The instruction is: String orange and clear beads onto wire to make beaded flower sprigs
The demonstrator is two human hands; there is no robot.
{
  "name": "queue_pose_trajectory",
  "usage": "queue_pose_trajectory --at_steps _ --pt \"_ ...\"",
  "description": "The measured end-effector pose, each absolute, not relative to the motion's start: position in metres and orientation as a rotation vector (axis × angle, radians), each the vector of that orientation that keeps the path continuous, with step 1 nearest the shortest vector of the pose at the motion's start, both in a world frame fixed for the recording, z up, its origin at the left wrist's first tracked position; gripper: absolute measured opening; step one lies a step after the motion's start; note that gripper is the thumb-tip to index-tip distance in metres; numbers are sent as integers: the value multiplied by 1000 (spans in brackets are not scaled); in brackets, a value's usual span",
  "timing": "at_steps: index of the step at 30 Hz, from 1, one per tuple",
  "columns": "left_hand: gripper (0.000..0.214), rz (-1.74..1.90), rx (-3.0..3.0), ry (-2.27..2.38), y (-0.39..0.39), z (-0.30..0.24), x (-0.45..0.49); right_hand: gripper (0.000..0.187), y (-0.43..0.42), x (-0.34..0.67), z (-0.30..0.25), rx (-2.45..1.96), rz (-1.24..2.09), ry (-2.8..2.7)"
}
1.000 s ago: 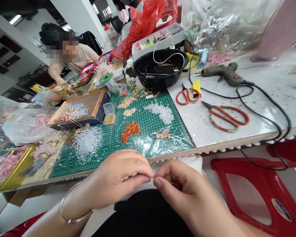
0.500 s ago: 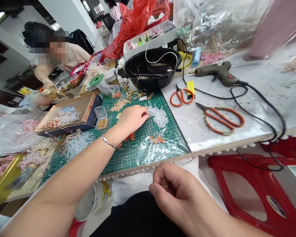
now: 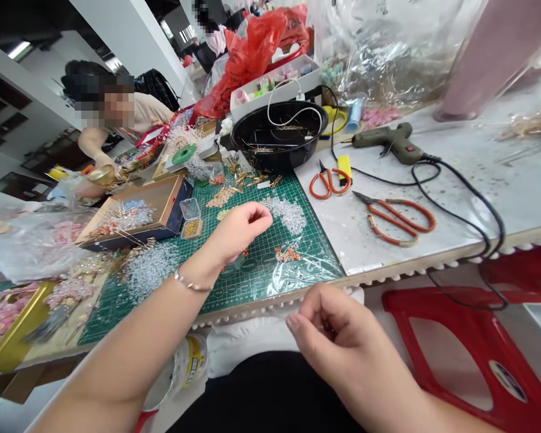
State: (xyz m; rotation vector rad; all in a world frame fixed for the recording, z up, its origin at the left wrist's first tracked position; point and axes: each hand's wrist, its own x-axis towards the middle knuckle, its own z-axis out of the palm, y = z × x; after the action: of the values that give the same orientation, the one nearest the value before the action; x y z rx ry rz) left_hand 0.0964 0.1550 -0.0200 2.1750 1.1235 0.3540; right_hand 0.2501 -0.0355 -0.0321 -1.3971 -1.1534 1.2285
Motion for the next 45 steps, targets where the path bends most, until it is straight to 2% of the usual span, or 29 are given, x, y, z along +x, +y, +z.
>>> queue_pose_trajectory --at_steps 2,4,6,12,32,36,40,45 --pt "20 348 1959 1047 118 -12 87 32 -39 250 -28 -1393 1083 -1147" --pt "17 380 1203 851 81 -6 78 30 -42 248 -22 -1378 977 -1171" --pt "18 382 768 757 50 -3 73 29 -43 244 -17 -1353 930 -1220" --pt "18 419 481 709 18 2 66 31 -48 234 -12 -1324 904 -1324" --pt "23 411 570 709 8 1 55 32 -57 226 -7 -1340 908 -1380" --pt "17 506 910 800 4 3 54 34 -53 225 -7 -1367 994 -1388" --pt "7 606 1506 909 6 12 49 28 -47 225 -11 -1362 1194 -1372" --pt "7 447 1893 839 39 24 45 32 -45 233 -20 -1410 1251 -1334"
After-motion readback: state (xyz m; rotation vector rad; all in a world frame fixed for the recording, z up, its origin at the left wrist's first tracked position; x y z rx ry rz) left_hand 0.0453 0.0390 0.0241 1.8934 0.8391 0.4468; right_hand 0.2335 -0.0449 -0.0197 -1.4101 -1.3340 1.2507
